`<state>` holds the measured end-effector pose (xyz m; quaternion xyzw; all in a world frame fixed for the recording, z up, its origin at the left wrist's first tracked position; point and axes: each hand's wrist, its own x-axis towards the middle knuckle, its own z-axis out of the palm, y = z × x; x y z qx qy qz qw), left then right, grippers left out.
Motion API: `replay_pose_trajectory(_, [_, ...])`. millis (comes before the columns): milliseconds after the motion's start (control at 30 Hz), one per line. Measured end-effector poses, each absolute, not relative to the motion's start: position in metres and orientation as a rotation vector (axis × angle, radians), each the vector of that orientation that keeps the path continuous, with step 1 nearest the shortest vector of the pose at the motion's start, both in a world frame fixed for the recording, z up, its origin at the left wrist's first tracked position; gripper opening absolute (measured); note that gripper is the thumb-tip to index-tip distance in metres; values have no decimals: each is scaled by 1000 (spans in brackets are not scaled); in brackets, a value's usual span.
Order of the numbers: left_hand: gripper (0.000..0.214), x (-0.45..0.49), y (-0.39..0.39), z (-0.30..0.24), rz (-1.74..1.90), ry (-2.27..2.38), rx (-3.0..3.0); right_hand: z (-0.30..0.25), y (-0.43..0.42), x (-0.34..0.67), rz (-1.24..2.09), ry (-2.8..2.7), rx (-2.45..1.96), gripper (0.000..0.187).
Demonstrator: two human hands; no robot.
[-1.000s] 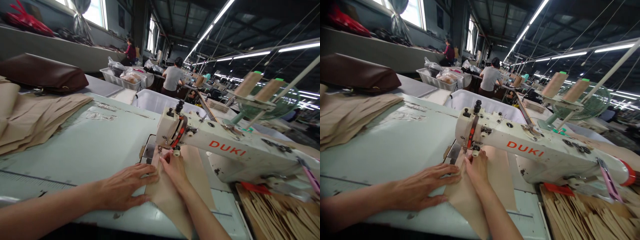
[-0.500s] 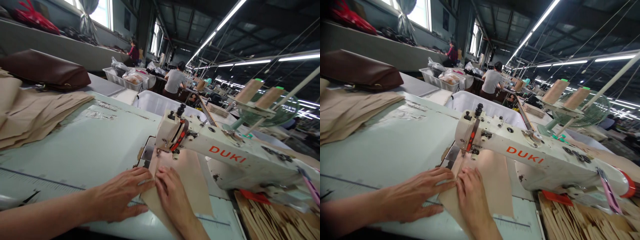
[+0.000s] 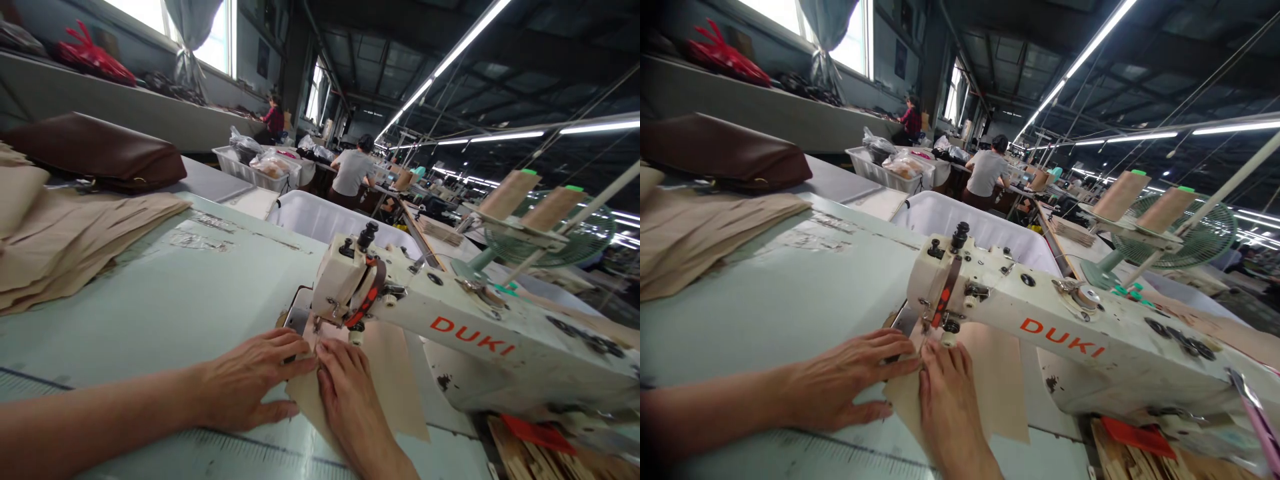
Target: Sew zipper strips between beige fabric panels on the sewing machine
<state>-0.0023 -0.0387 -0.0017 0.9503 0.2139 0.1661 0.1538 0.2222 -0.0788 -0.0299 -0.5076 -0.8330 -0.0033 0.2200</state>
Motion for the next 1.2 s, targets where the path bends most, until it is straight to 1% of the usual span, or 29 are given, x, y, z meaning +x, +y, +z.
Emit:
replay_pose_trajectory(200, [56,1,-22,-5,498,616,2774,-35,-65,227,-118,-2406,-1490,46])
replay_pose_trajectory(367, [59,1,-14,-12,540,637,2790,-43,-58,231,-90,-2380,-1458,42])
replay_pose_trajectory(600, [63,3,-7,-17,593,641,2769,-45,-58,232,-83,-2351,-1488,46])
replay_pose_trajectory(933, [67,3,-5,-19,639,627,2710,-51,-58,234,-11,-2250,-1468,43])
replay_pose_trajectory(1200, [69,4,-3,-21,624,643,2738,-59,-60,231,11,-2163,-1524,44])
